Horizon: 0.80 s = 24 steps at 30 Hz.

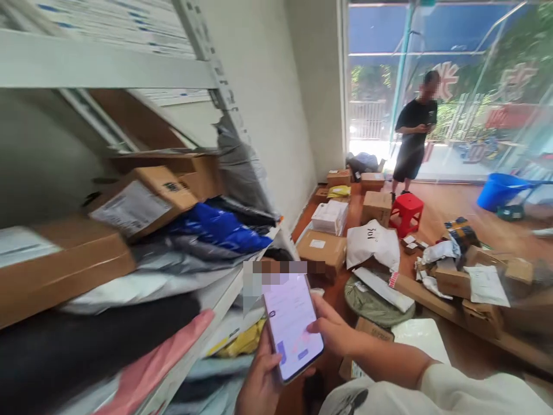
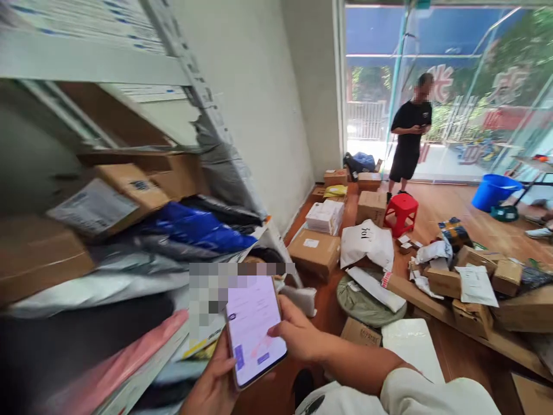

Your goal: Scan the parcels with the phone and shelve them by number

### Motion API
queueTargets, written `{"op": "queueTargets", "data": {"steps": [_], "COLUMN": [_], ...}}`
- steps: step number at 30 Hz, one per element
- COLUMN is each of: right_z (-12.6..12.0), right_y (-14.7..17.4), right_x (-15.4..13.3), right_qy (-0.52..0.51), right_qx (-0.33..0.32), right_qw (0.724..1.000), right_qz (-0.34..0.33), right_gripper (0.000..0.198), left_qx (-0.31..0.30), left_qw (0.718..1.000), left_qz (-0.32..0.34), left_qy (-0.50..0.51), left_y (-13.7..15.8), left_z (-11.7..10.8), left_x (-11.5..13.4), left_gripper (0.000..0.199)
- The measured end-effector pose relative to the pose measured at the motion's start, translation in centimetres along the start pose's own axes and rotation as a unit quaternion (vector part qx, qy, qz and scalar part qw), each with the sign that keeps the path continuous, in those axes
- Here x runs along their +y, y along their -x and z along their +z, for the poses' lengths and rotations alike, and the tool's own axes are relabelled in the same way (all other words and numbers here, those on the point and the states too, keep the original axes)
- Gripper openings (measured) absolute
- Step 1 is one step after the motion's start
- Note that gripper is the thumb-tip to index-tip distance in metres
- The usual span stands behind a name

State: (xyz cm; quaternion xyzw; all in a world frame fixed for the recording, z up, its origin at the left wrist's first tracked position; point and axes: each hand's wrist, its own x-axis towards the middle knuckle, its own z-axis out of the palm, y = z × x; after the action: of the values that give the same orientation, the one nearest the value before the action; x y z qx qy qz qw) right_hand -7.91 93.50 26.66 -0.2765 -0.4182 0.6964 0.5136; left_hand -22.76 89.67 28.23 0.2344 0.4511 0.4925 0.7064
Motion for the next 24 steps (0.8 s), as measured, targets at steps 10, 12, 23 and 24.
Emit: {"op": "queueTargets", "data": {"steps": [10,12,23,24], "right_z": [-1.4,-1.4,-1.1,-1.3], "right_y": [1.6,2.1,2.4,2.4], "right_x": [-0.9,-1.3,-1.7,-1.6], "right_qy": [-0.05,-0.048,-0.037,-0.04], "right_qx": [0.034,0.041,0.041,0.032], "right_qw": [0.998,0.998,0.998,0.998], "right_qz": [-0.012,-0.013,-0.017,-0.02], "right_gripper": [0.059,0.058,0.046,0.049], "left_qx": [-0.113,-0.129,-0.156,-0.153], "left_qw": [0.993,0.991,0.988,0.988], "left_qz": [-0.022,-0.016,0.008,0.006], "left_qy": [0.005,0.016,-0.002,-0.002], "left_y": [-0.3,-0.3,0.3,0.3], "left_z": [1.7,2.0,2.6,2.6], "left_x": [0.1,0.0,0.3,0.3], "left_gripper": [0.088,0.09,0.087,0.088]}}
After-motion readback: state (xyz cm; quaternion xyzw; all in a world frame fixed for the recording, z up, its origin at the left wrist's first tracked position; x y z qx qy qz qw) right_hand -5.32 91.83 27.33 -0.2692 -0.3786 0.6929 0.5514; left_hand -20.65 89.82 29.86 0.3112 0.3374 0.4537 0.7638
